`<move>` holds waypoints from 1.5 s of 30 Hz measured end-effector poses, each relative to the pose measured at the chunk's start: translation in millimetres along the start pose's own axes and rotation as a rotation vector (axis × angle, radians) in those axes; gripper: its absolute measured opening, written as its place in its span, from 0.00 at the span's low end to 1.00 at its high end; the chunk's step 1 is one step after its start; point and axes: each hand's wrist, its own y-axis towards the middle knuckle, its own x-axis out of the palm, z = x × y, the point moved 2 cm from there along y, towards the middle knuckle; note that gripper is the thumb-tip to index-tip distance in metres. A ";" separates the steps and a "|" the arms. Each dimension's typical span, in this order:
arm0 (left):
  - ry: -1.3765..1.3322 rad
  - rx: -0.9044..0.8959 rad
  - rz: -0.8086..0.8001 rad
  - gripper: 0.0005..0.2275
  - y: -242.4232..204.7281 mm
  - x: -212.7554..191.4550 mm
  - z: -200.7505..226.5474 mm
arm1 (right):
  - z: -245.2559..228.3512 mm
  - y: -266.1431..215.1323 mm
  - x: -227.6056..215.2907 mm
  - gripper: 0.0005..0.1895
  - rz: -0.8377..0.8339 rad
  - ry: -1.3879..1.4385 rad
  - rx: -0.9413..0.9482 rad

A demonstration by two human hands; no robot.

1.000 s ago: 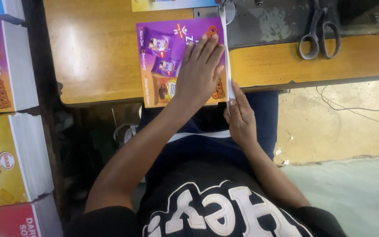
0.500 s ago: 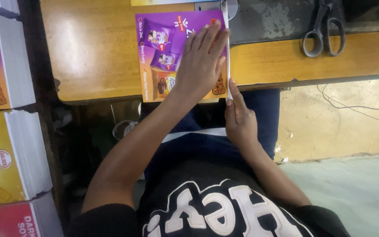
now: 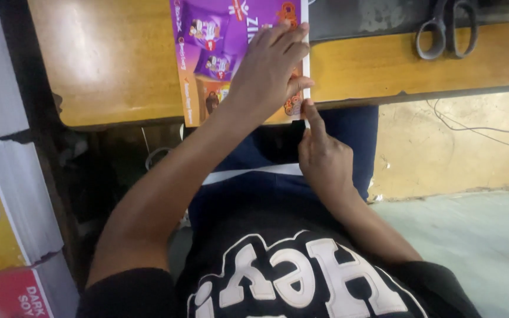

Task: The person sits at a yellow table and uses a sewing machine to stitch a white ribbon onto the edges of various printed paper sheets. They handle different sheets, including those with product advertisements, feeding them through the machine one by one.

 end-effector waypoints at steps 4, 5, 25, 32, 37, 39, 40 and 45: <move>-0.002 0.027 -0.025 0.25 0.5 -4.5 0.5 | 1.4 -5.8 0.1 0.25 0.009 0.096 -0.015; -0.004 0.021 -0.027 0.25 0.1 -4.4 -1.4 | 2.8 -5.6 0.3 0.25 0.003 0.098 -0.016; -0.024 -0.033 -0.093 0.29 1.4 2.2 -3.3 | 1.8 -5.9 -8.0 0.30 -0.069 0.005 0.006; 0.045 0.006 -0.056 0.29 5.4 4.7 -10.1 | -0.1 0.2 -11.2 0.31 -0.070 0.081 0.021; 0.064 -0.008 -0.028 0.29 14.8 1.4 -17.4 | -1.4 14.1 -8.7 0.32 -0.077 0.083 0.019; 0.085 -0.013 -0.027 0.29 18.5 2.6 -21.1 | -0.8 19.0 -7.5 0.32 -0.067 0.077 0.024; 0.108 -0.020 -0.024 0.29 20.6 3.1 -23.2 | -0.3 21.7 -7.0 0.32 -0.055 0.071 0.025; 0.085 0.059 0.070 0.24 30.0 -2.2 -32.7 | 1.1 32.2 -6.7 0.30 -0.031 0.090 0.042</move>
